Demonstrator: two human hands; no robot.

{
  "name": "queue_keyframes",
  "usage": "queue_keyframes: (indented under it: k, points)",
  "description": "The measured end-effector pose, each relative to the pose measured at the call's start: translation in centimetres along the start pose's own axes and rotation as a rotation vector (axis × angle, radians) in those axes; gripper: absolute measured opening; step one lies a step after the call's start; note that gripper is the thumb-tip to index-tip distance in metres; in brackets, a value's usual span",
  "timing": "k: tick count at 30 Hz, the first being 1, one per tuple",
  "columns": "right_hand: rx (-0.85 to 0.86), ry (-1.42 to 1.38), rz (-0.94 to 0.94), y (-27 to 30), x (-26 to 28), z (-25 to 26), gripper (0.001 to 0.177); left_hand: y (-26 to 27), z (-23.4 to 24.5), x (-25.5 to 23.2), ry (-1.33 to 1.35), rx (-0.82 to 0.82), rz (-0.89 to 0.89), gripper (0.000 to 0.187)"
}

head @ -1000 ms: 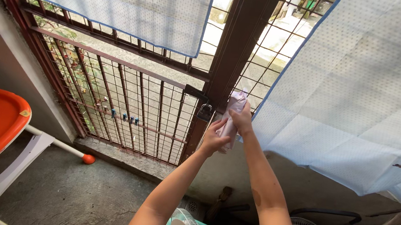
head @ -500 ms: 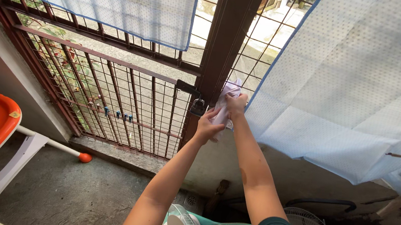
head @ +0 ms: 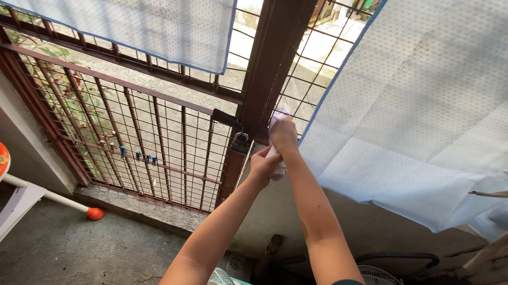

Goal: The person cuts a sheet of brown paper from a roll using scissors, folds the cut piece, and hangs it on a window grille. Then the person assembles a small white table fan by attaching the front grille and securing it with a screwdriver.

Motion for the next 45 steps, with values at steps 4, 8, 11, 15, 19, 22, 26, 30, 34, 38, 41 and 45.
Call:
queue_keyframes:
  k: [4,8,11,15,19,22,26,30,34,38,41,45]
  points:
    - [-0.104,-0.133,-0.07,-0.9,-1.1,0.5,0.056,-1.3,-1.2,-1.1,-0.07,0.032,0.08,0.057]
    - [-0.056,-0.273,-0.145,1.2,-2.7,1.8,0.072,-0.3,-0.4,-1.1,-0.126,0.16,-0.152,0.079]
    - [0.267,-0.448,-0.182,4.3,-3.3,2.9,0.109,1.3,0.2,-1.3,-0.285,0.085,-0.223,0.099]
    - [0.38,-0.705,-0.253,9.7,-2.5,6.2,0.116,4.2,0.6,-1.8,-0.634,-0.144,0.037,0.124]
    - [0.476,-0.816,-0.469,14.5,1.2,11.0,0.101,6.3,-0.1,-2.8,-0.775,-0.191,-0.151,0.136]
    - [0.546,-0.735,-0.438,18.2,1.6,13.9,0.094,7.6,0.1,-1.7,-0.87,-0.26,-0.242,0.128]
    - [0.627,-0.755,-0.381,23.4,0.2,18.5,0.085,11.2,-2.0,-1.2,-0.898,-0.29,-0.16,0.115]
    - [0.776,-0.841,-0.364,29.5,0.1,26.1,0.067,16.7,-5.5,-0.3,-0.8,-0.15,-0.228,0.097]
    - [0.588,-0.651,-0.341,36.7,1.1,33.8,0.051,22.0,-9.6,1.9,-0.667,0.038,-0.109,0.088]
    - [0.394,-0.512,-0.374,43.7,0.7,40.1,0.044,26.1,-14.3,4.7,-0.584,0.273,-0.001,0.08]
    - [0.26,-0.354,-0.401,49.5,0.7,44.0,0.039,29.2,-17.2,6.3,-0.499,0.466,0.068,0.075]
    - [0.127,-0.186,-0.417,55.8,1.8,49.0,0.035,32.7,-20.7,8.3,-0.457,0.692,0.076,0.068]
Point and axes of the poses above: each hand's wrist, its own y-axis away from the middle knuckle, its own z-axis out of the back of the hand, x = y × z, the point moved 1 cm from there along -y, towards the middle knuckle, and after that the axes turned 6 degrees about -y, right-handed, at the moved point
